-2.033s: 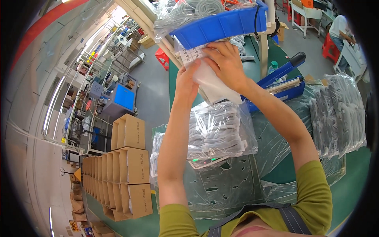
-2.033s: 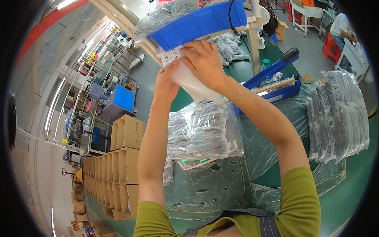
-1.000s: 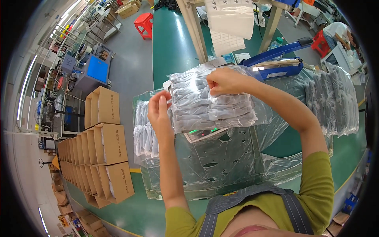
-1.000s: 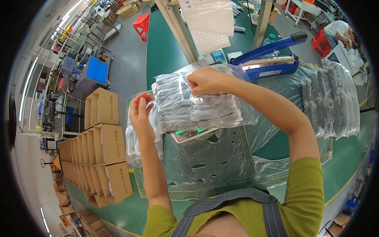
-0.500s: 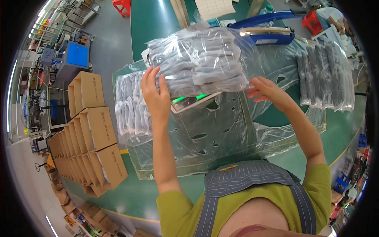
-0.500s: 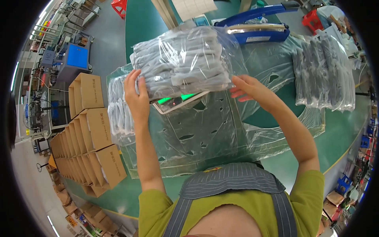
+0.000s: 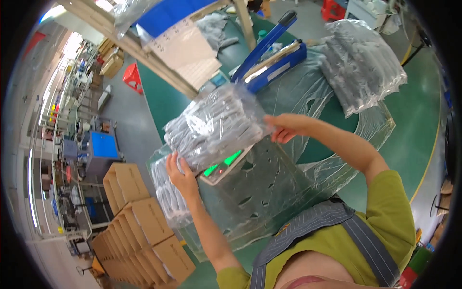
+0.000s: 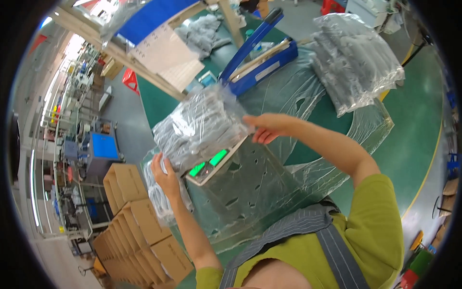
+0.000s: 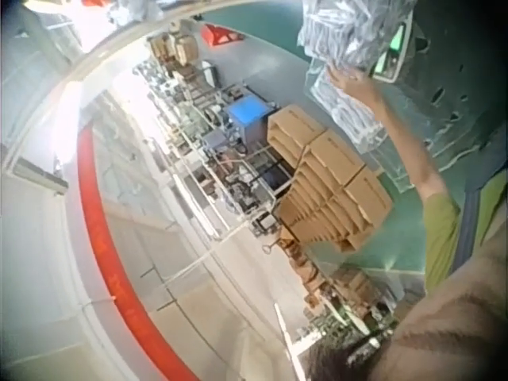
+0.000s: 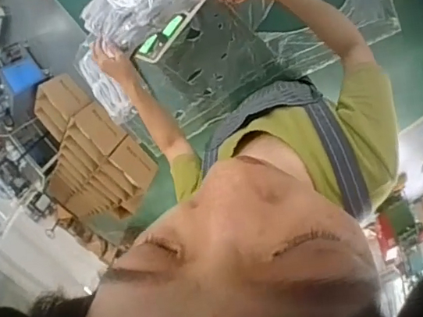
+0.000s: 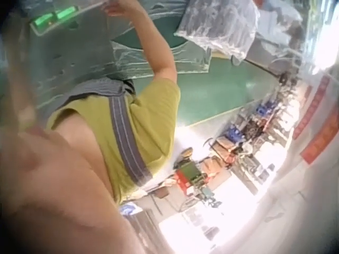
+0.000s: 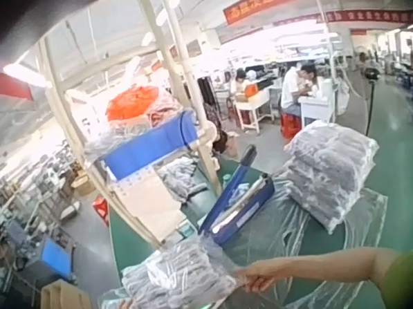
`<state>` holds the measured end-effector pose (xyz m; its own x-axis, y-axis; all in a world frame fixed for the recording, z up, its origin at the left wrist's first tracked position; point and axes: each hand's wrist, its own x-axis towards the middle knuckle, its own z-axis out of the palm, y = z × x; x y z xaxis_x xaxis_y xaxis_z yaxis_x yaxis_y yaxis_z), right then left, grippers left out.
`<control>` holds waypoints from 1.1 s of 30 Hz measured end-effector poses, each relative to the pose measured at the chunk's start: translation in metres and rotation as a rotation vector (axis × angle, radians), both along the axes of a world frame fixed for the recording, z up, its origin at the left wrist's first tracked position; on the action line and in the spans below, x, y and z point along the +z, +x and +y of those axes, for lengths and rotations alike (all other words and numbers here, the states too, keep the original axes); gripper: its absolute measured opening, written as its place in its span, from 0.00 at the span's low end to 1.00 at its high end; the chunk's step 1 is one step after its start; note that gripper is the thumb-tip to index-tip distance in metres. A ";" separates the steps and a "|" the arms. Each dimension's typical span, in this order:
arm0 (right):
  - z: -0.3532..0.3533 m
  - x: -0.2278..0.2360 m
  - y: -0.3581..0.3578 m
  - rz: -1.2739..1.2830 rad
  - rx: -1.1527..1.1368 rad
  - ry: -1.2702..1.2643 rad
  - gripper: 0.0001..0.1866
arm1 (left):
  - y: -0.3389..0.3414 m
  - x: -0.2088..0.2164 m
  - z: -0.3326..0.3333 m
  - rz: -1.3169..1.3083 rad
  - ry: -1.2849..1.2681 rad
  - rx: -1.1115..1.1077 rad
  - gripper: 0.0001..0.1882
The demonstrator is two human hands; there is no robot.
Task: Counting and packaging small plastic components into bags and sealing them with a heat sealer at a factory workstation.
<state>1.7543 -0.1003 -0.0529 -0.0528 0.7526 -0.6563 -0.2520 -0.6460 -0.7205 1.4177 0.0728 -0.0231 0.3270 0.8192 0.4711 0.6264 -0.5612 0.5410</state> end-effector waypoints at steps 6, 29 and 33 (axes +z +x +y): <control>-0.061 0.010 0.067 0.019 -0.271 -0.008 0.37 | -0.068 0.052 0.003 -0.174 0.036 0.277 0.15; 0.099 0.138 -0.059 -0.573 -0.150 1.173 0.14 | -0.062 0.050 -0.010 -0.466 -0.198 0.195 0.16; 0.040 0.243 -0.059 -0.524 -0.013 1.407 0.13 | 0.078 0.124 -0.007 -0.660 -0.359 -0.277 0.22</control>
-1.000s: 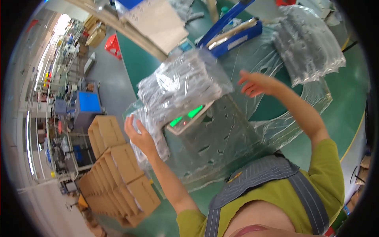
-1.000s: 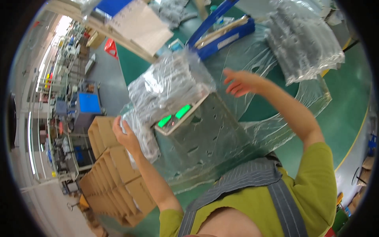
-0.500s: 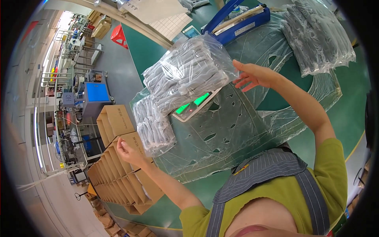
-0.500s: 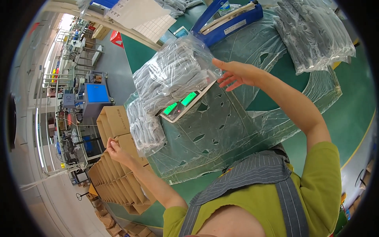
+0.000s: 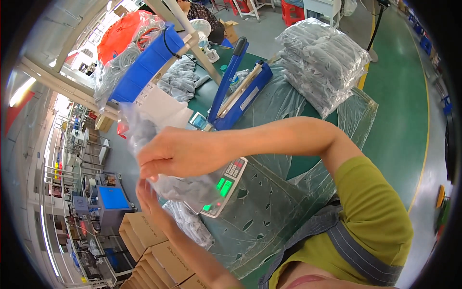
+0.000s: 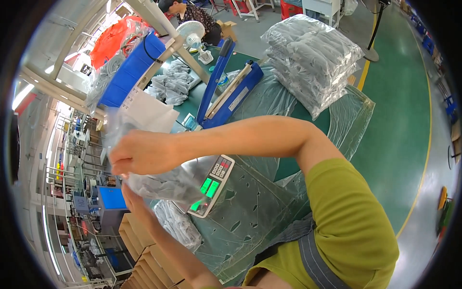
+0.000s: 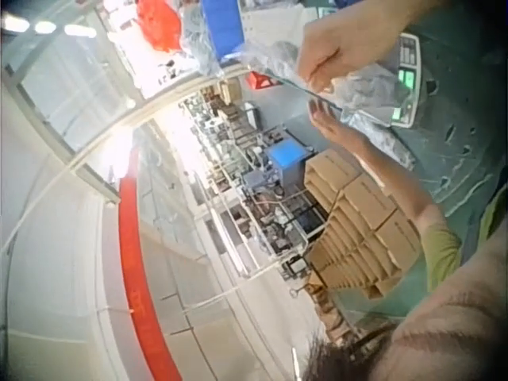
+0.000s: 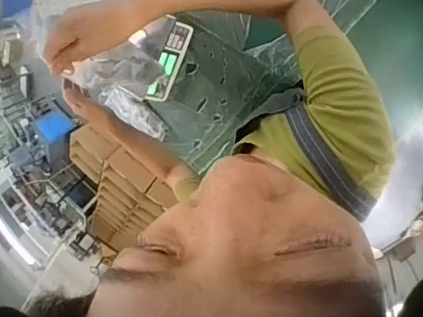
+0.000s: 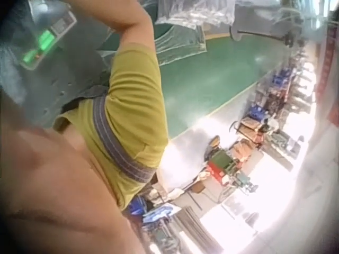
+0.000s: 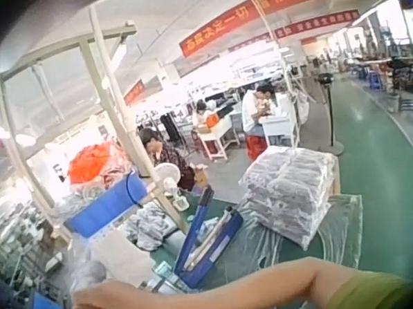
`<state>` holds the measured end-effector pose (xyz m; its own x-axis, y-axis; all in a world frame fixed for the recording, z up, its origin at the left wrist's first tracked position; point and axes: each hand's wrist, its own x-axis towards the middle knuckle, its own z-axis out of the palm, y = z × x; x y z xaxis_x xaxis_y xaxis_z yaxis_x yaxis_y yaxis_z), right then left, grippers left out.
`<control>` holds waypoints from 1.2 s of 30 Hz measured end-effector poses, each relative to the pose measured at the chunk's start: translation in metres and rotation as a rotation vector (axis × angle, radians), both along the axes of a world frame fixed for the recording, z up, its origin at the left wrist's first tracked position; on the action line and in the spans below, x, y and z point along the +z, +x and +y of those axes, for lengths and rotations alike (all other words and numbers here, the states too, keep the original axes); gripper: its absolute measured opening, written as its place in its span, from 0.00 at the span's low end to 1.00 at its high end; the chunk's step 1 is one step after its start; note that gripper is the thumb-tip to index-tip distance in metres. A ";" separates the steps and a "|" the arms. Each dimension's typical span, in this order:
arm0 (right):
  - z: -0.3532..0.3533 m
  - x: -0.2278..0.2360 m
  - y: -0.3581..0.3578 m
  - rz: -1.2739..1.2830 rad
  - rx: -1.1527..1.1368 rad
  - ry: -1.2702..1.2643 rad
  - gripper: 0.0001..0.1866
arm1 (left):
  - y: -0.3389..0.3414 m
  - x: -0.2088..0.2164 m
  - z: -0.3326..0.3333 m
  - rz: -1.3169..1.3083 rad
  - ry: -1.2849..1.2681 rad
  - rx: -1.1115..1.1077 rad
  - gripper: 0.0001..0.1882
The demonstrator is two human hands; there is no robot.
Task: Counting and packaging small plastic components into bags and sealing them with a heat sealer at a factory workstation.
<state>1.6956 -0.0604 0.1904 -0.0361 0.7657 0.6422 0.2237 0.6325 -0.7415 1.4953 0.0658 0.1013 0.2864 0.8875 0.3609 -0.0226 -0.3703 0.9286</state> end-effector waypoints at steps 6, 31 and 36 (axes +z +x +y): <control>-0.019 0.033 0.043 0.085 0.022 -0.052 0.14 | 0.116 -0.013 0.003 -0.096 -0.304 -0.360 0.22; -0.184 -0.201 0.178 0.312 -0.719 -0.174 0.12 | 0.187 -0.091 -0.093 -0.150 -0.246 -0.871 0.33; -0.129 -0.158 0.208 0.243 -1.009 -0.616 0.18 | 0.210 -0.078 -0.067 -0.104 -0.934 -0.698 0.32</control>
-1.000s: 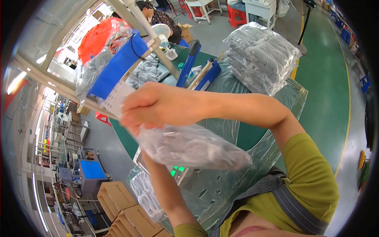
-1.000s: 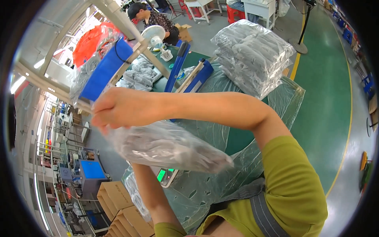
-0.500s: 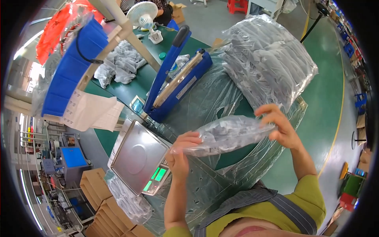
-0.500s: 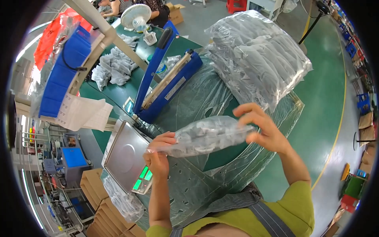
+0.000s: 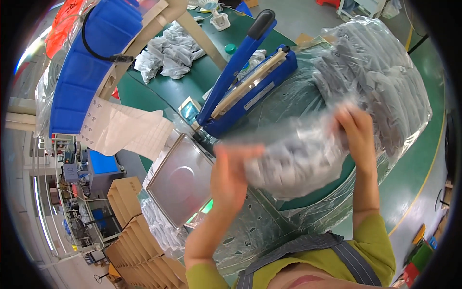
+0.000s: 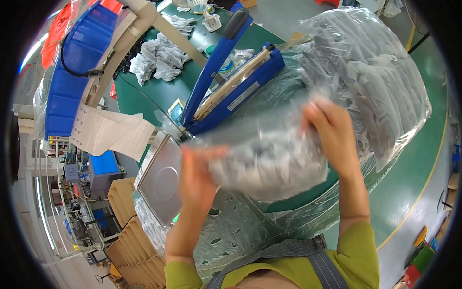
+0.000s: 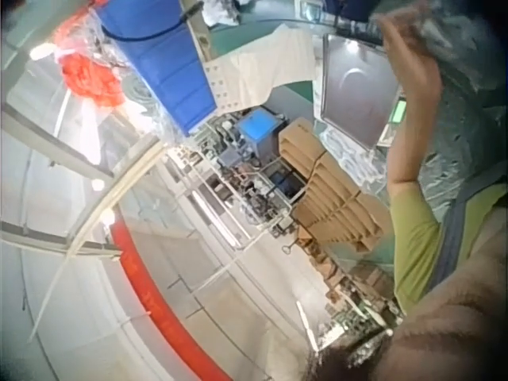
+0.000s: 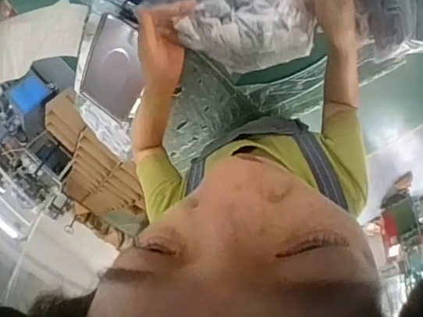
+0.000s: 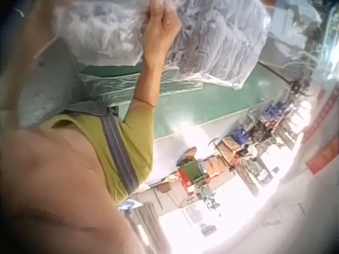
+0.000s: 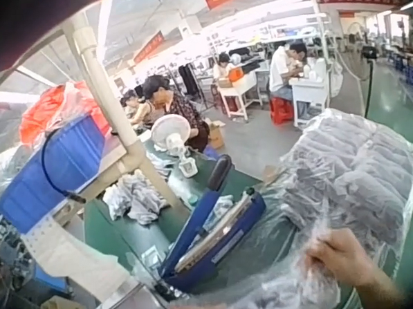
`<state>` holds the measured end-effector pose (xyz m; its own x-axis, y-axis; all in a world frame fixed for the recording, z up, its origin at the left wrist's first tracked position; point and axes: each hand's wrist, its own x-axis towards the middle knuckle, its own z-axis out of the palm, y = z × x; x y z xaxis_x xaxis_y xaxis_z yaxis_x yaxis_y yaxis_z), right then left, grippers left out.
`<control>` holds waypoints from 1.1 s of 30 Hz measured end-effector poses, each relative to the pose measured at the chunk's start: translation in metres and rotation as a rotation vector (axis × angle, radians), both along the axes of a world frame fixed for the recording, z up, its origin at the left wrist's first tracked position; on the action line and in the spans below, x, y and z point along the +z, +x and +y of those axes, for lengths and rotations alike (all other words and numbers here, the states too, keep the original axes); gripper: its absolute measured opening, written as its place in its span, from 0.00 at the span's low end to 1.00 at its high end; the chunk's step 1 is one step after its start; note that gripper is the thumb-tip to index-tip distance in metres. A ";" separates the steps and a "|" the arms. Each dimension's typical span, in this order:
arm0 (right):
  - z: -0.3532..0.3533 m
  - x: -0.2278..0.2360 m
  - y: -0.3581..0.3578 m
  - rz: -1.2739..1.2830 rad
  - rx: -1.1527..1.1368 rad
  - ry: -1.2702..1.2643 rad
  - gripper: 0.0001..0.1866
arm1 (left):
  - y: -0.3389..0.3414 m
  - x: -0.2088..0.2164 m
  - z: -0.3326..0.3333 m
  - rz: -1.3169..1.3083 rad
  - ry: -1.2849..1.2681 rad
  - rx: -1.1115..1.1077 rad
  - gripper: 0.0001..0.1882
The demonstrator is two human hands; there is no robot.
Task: Counting and packaging small plastic components into bags and sealing them with a heat sealer at a factory workstation.
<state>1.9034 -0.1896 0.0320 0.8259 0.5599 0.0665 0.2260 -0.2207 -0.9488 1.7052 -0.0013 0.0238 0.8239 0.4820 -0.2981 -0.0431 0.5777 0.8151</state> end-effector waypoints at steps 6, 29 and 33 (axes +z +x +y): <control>0.079 -0.113 0.088 0.118 0.063 0.062 0.19 | 0.070 -0.133 0.071 0.088 -0.169 0.123 0.29; 0.212 -0.147 0.139 0.018 0.163 -0.081 0.22 | 0.136 -0.104 0.241 0.510 0.623 -0.759 0.15; 0.206 -0.148 0.133 -0.058 0.053 -0.253 0.19 | 0.132 -0.116 0.236 0.451 0.726 -0.525 0.09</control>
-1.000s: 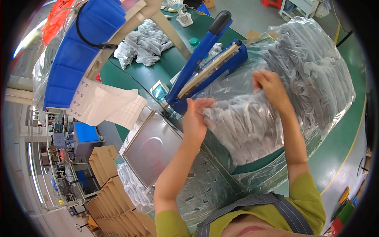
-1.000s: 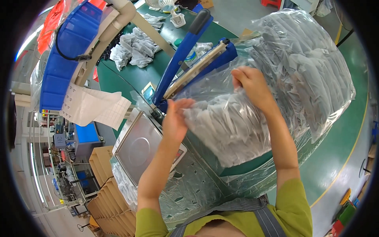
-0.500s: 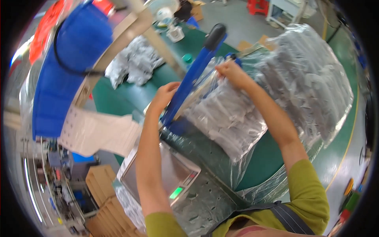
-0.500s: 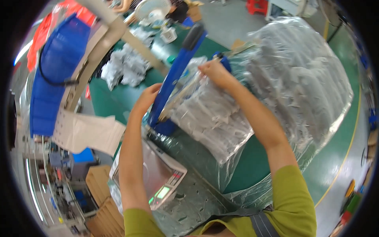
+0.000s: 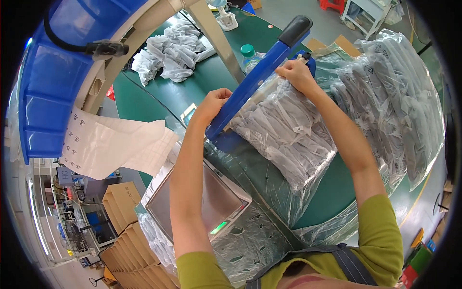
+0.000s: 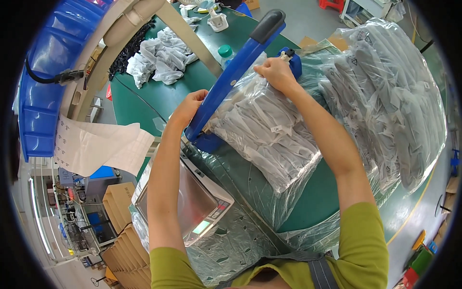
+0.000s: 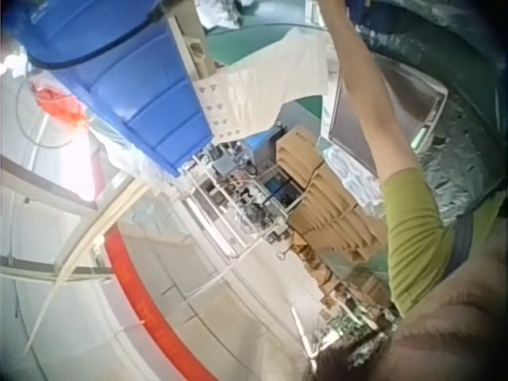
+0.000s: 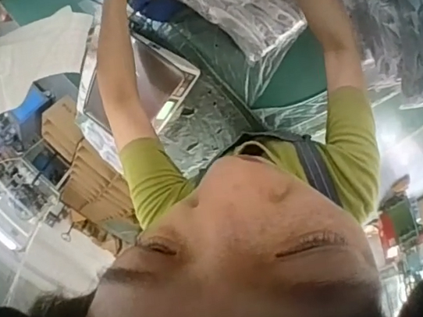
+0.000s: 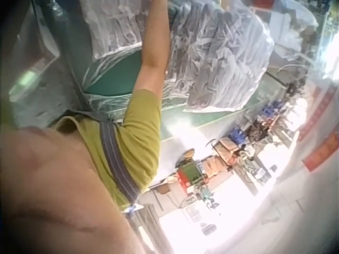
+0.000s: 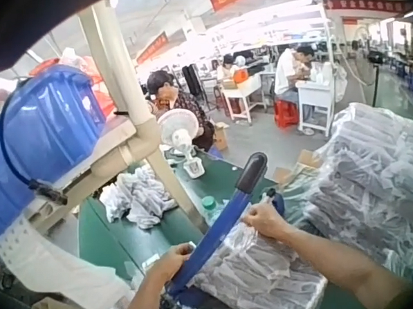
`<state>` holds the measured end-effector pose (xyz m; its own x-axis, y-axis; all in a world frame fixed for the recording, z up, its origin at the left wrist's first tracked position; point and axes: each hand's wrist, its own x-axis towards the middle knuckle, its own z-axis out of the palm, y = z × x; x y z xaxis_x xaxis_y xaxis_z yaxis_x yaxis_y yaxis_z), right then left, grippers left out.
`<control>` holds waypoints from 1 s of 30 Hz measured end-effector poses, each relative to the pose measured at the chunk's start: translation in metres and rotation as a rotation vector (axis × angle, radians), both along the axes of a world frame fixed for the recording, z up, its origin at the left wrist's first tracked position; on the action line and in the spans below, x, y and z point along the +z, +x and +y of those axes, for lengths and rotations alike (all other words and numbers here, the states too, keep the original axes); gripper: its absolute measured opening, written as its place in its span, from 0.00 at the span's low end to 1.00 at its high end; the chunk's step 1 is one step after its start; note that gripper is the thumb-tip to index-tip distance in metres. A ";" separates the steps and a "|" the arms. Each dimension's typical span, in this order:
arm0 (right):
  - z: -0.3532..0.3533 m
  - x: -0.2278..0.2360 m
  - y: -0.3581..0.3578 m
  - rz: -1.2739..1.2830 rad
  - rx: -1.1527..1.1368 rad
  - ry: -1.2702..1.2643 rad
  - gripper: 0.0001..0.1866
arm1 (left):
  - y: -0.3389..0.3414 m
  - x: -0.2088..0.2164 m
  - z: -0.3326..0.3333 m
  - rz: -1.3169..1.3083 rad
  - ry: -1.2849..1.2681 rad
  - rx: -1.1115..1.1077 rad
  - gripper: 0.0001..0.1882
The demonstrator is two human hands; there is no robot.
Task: Counting and packaging small plastic components into bags and sealing them with a heat sealer at a factory workstation.
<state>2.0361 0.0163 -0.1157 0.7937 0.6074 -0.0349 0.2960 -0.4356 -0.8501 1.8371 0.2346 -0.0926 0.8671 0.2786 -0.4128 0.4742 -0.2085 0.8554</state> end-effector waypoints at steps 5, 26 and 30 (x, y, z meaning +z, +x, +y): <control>-0.010 -0.003 0.001 -0.113 -0.202 -0.085 0.18 | 0.006 -0.006 -0.003 0.011 0.044 0.003 0.05; 0.006 -0.021 0.046 -0.898 -0.211 -0.120 0.17 | -0.031 0.041 -0.081 -0.328 0.729 0.243 0.16; 0.000 -0.018 0.051 -0.910 -0.186 -0.060 0.17 | -0.096 0.027 -0.215 -0.422 0.411 0.418 0.36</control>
<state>2.0870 0.0165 -0.1341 0.6151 0.4853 0.6214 0.7588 -0.5785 -0.2993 1.7406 0.0200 -0.0653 0.7162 0.6830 0.1435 0.2309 -0.4259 0.8748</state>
